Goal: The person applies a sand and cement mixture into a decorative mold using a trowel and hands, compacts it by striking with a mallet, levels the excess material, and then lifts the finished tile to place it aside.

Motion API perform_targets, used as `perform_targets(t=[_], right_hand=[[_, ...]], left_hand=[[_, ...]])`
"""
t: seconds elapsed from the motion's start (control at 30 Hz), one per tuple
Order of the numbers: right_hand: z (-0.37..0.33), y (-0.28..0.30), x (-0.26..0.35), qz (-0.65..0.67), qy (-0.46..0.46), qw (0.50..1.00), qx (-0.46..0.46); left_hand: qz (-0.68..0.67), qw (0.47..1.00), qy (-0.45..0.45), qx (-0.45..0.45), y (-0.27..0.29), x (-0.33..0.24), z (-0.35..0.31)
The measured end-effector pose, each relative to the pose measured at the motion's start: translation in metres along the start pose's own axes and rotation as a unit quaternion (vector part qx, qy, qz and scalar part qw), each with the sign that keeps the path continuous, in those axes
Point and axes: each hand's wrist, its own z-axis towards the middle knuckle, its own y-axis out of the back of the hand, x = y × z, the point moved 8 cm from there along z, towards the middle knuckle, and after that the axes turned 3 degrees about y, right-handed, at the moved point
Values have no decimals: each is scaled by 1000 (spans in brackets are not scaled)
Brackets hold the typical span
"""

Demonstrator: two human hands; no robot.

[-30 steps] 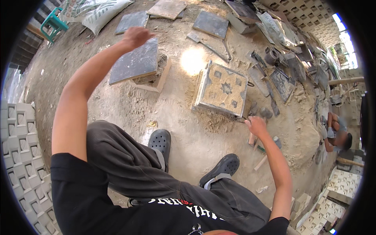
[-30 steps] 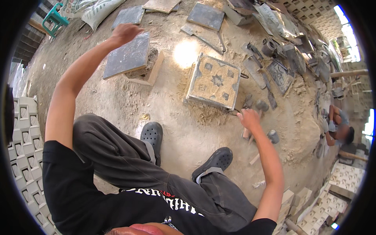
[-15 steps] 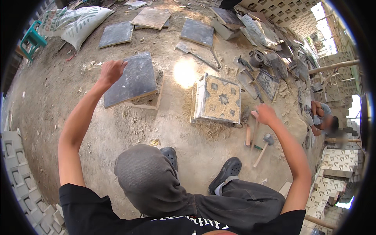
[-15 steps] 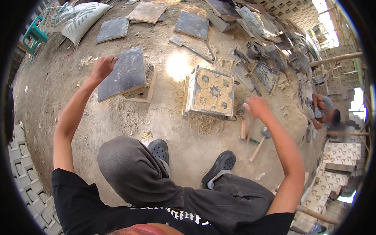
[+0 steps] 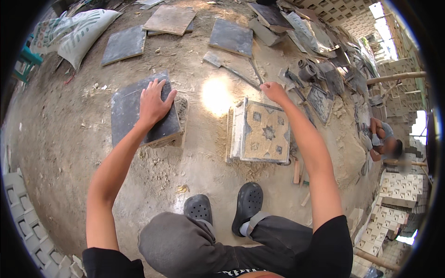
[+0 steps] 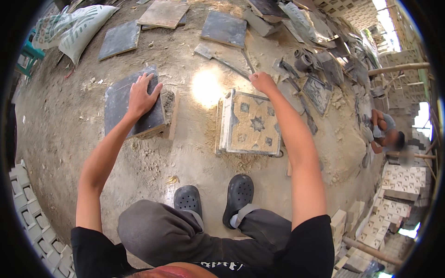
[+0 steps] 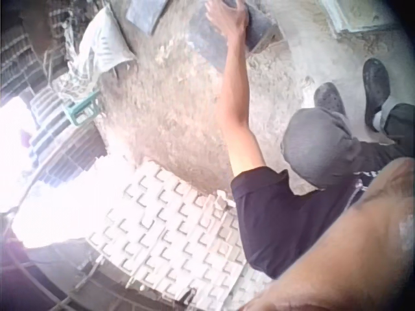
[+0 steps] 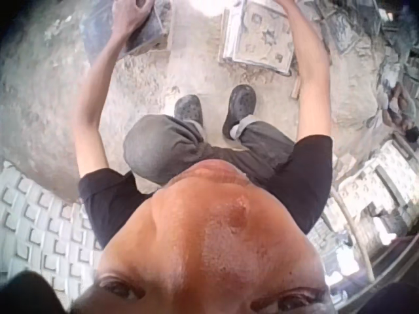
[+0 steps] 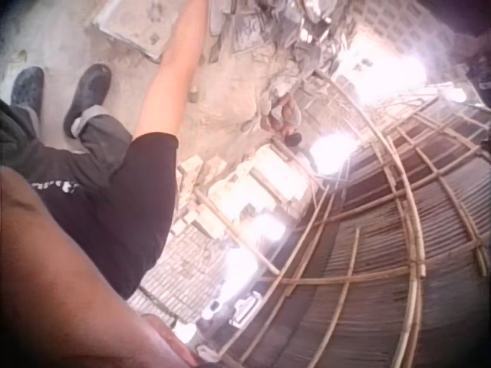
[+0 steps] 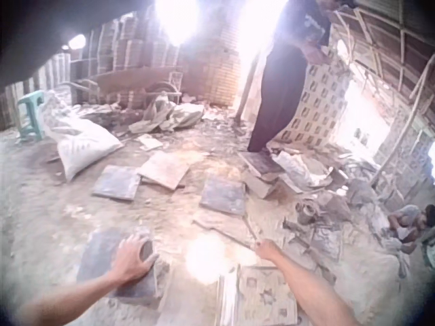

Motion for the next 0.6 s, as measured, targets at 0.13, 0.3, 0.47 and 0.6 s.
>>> perform_targets(t=[0.13, 0.3, 0.47, 0.6], right_hand=[[102, -56, 1, 45, 0, 999, 0], [221, -65, -92, 129, -128, 979, -90], [266, -98, -47, 435, -219, 869, -90], [280, -94, -54, 458, -274, 839, -107]], left_hand=[[8, 1000, 0, 0, 13, 2, -1], [-24, 999, -31, -11, 9, -24, 6], [-11, 1000, 9, 5, 19, -6, -1], [-11, 1000, -3, -6, 15, -12, 1]])
